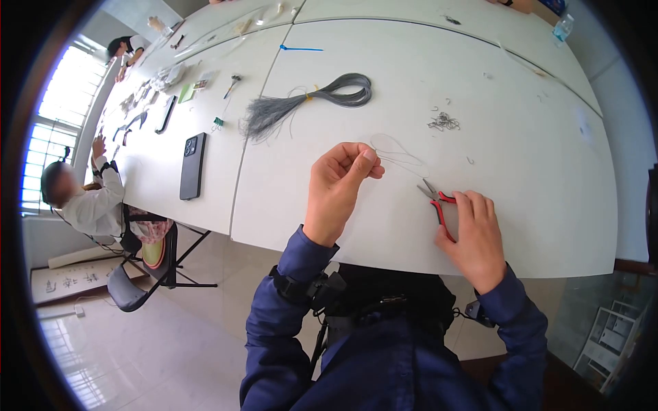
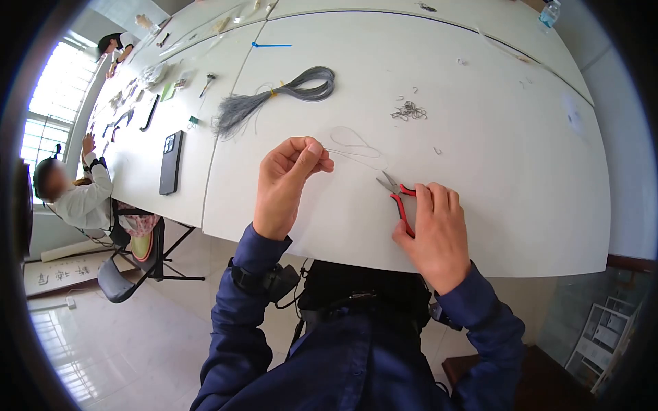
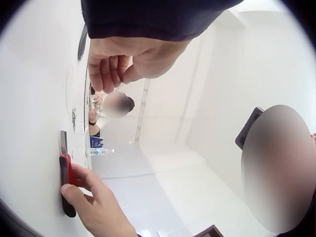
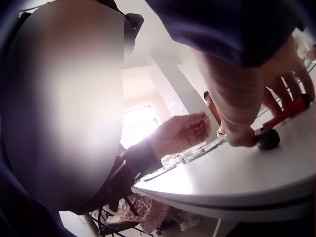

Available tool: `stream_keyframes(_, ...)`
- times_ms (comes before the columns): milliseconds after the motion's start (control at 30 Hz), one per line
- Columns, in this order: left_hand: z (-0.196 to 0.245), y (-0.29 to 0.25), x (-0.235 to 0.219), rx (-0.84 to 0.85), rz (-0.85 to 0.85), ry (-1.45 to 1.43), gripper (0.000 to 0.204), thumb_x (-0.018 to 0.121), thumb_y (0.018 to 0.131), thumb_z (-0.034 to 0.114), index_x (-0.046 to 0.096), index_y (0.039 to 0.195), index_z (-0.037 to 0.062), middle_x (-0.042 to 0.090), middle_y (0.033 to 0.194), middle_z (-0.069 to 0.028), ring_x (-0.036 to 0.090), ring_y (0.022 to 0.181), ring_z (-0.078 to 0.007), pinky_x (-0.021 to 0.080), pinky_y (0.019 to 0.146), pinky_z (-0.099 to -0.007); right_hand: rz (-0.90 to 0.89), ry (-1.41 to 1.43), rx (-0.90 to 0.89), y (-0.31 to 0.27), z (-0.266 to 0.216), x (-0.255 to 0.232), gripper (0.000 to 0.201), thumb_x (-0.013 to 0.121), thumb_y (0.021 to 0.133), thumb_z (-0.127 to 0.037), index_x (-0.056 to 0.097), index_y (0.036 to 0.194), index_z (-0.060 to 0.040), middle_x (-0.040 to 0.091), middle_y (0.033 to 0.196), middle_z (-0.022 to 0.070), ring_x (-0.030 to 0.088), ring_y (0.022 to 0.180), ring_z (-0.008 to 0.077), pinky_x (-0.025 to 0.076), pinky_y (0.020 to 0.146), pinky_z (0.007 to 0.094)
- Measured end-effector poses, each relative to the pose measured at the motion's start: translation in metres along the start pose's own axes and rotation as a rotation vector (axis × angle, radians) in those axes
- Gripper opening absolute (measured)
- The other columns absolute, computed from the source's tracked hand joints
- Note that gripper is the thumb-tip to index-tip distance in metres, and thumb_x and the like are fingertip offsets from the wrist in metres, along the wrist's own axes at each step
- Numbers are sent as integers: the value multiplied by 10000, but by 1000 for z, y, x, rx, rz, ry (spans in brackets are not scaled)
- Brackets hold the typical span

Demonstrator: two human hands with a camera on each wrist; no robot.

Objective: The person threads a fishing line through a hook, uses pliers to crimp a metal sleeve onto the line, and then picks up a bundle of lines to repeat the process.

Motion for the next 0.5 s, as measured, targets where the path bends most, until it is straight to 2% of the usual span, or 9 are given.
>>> stream_keyframes(167,7,-5,2,42,-10,11,218,639,1009,211,641,989,-6,666,909,-59,657,860,-149,528,872,-320,108,-160,-30,5,-5,10,477,658,734,-146,524,1162,14,515,1121,158,511,1041,337,474,863,422)
stream_keyframes(267,10,-6,1,52,7,31,214,645,1004,203,638,986,-10,664,904,-61,656,859,-153,525,860,-315,71,-96,17,9,6,12,427,634,761,-137,518,1143,15,518,1088,170,524,995,356,477,844,440)
stream_keyframes(367,13,-7,0,65,27,59,205,651,999,189,636,988,-15,662,902,-64,655,859,-153,521,856,-309,39,106,94,8,14,5,372,594,811,-128,505,1133,36,534,1027,194,537,934,362,475,835,452)
stream_keyframes(467,13,-7,1,72,42,89,191,653,996,167,634,995,-23,660,901,-63,654,865,-148,515,851,-294,-193,506,209,13,1,-14,309,541,876,-118,492,1126,56,559,980,215,553,895,364,479,815,449)
stream_keyframes(500,13,-6,2,73,42,100,185,654,995,159,633,998,-25,659,901,-63,654,867,-147,513,849,-288,-237,621,232,15,-8,-19,265,515,972,-170,489,1115,52,583,942,194,565,845,310,483,772,416)
Point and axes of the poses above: each hand's wrist, its own y-axis towards the middle knuckle, its own x-axis out of the palm, z = x × y, the point moved 5 cm from there along y, towards the middle knuckle
